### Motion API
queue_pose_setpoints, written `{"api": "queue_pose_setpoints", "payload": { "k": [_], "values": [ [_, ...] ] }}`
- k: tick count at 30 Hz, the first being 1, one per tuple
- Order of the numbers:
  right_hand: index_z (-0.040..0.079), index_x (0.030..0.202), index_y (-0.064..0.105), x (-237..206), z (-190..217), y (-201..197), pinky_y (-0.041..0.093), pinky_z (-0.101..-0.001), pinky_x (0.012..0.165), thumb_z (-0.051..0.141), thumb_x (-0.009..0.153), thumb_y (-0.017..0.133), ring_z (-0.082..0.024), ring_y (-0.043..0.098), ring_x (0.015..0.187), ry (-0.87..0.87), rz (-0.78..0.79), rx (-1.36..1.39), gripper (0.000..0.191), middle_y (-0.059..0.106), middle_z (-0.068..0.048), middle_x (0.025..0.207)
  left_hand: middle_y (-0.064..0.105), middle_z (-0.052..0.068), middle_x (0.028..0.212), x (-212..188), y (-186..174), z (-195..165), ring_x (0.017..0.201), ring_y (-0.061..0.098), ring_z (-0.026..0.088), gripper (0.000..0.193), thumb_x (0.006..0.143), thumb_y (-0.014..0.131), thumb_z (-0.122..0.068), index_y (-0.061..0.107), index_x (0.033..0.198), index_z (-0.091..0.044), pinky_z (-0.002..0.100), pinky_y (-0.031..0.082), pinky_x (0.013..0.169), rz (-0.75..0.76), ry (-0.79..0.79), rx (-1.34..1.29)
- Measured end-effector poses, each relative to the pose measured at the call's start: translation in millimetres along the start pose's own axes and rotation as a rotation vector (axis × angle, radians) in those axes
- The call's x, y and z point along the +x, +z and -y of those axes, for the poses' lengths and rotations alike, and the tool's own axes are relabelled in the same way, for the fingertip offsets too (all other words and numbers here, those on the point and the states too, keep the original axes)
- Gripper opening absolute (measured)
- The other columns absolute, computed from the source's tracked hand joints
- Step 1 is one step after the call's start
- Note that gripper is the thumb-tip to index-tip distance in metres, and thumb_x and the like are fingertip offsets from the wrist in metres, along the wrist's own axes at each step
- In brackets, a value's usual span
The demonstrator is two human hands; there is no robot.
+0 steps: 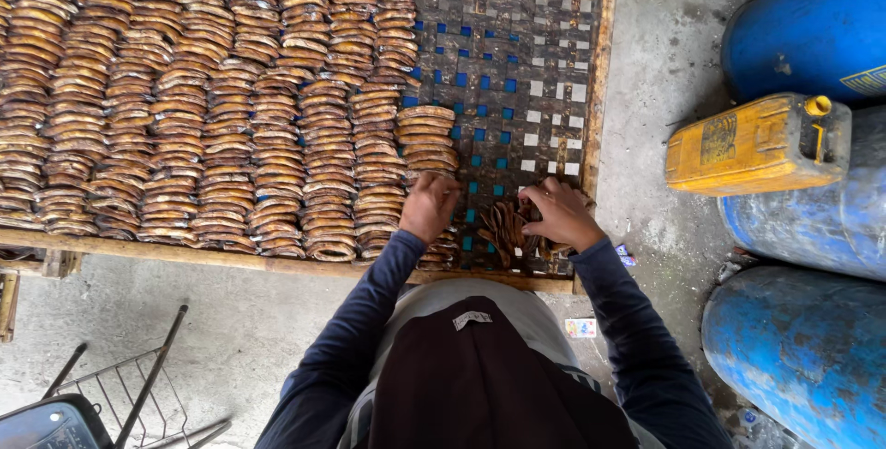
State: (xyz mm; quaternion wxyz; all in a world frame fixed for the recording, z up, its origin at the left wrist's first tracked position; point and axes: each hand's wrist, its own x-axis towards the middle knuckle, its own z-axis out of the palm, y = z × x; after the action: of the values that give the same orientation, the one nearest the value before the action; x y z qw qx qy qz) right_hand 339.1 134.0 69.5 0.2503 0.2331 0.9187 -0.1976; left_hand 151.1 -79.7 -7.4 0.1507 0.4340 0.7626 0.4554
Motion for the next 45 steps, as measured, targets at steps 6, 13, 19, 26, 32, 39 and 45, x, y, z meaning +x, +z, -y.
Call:
{"api": "queue_pose_setpoints", "payload": {
  "k": [6, 13, 19, 26, 32, 39, 45],
  "values": [
    [0.013, 0.118, 0.057, -1, -2, 24, 0.045, -0.0535, 0.089, 0.016, 0.082, 0.081, -0.036, 0.058, 0.100, -0.087, -0.205, 0.003, 0.043, 0.062, -0.012, 0.106, 0.064, 0.016, 0.108, -27, 18, -13, 0.091, 0.067, 0.038, 0.015, 0.096, 0.069, -0.016, 0.071, 0.107, -0.006, 0.047, 0.056, 0.077, 0.060, 0.129, -0.035],
    [0.009, 0.104, 0.052, -8, 6, 9, 0.049, -0.0477, 0.080, 0.001, 0.088, 0.070, -0.029, 0.063, 0.093, -0.257, -0.265, 0.261, 0.025, 0.064, -0.009, 0.100, 0.065, 0.015, 0.106, -26, 23, -24, 0.082, 0.069, 0.031, 0.019, 0.097, 0.068, -0.023, 0.071, 0.109, -0.008, 0.043, 0.058, 0.075, 0.188, -0.134, -0.140],
    [0.006, 0.106, 0.056, -1, -1, -31, 0.054, -0.0346, 0.080, 0.004, 0.093, 0.071, -0.016, 0.064, 0.091, -0.460, -0.120, 0.631, 0.020, 0.062, -0.005, 0.099, 0.067, 0.013, 0.123, 4, 55, -15, 0.111, 0.067, 0.023, 0.045, 0.105, 0.062, -0.038, 0.059, 0.136, -0.005, 0.036, 0.056, 0.095, 0.239, -0.212, -0.525],
    [0.006, 0.116, 0.059, 34, 10, -65, 0.057, -0.0320, 0.083, 0.004, 0.098, 0.068, -0.013, 0.066, 0.097, -0.589, 0.030, 0.926, 0.021, 0.065, -0.005, 0.106, 0.065, 0.009, 0.124, 34, 78, -15, 0.114, 0.066, 0.021, 0.050, 0.108, 0.057, -0.042, 0.051, 0.143, -0.007, 0.036, 0.056, 0.099, 0.375, -0.396, -1.000],
    [0.008, 0.120, 0.062, 51, 10, -72, 0.058, -0.0341, 0.080, 0.009, 0.090, 0.077, -0.017, 0.071, 0.100, -0.450, -0.234, 0.560, 0.033, 0.066, -0.008, 0.114, 0.072, 0.005, 0.105, 20, 68, -30, 0.089, 0.072, 0.018, 0.039, 0.101, 0.062, -0.038, 0.060, 0.130, -0.011, 0.037, 0.062, 0.084, 0.141, -0.673, -1.326],
    [0.007, 0.105, 0.066, 87, 11, -58, 0.062, -0.0336, 0.077, 0.011, 0.096, 0.075, -0.020, 0.071, 0.092, -0.630, -0.159, 0.548, 0.013, 0.066, -0.010, 0.104, 0.068, 0.000, 0.096, 8, 59, -7, 0.086, 0.069, 0.014, 0.026, 0.094, 0.075, -0.008, 0.060, 0.115, -0.013, 0.034, 0.060, 0.078, -0.264, -0.670, -1.469],
    [0.001, 0.101, 0.061, 145, 31, -38, 0.066, -0.0305, 0.076, 0.004, 0.097, 0.069, -0.016, 0.074, 0.087, -0.456, 0.137, 1.116, 0.010, 0.069, -0.007, 0.096, 0.070, 0.002, 0.098, 31, 37, 30, 0.091, 0.068, 0.016, 0.031, 0.091, 0.079, -0.005, 0.061, 0.116, -0.007, 0.032, 0.057, 0.079, -0.316, -0.422, -1.245]
  ]
}}
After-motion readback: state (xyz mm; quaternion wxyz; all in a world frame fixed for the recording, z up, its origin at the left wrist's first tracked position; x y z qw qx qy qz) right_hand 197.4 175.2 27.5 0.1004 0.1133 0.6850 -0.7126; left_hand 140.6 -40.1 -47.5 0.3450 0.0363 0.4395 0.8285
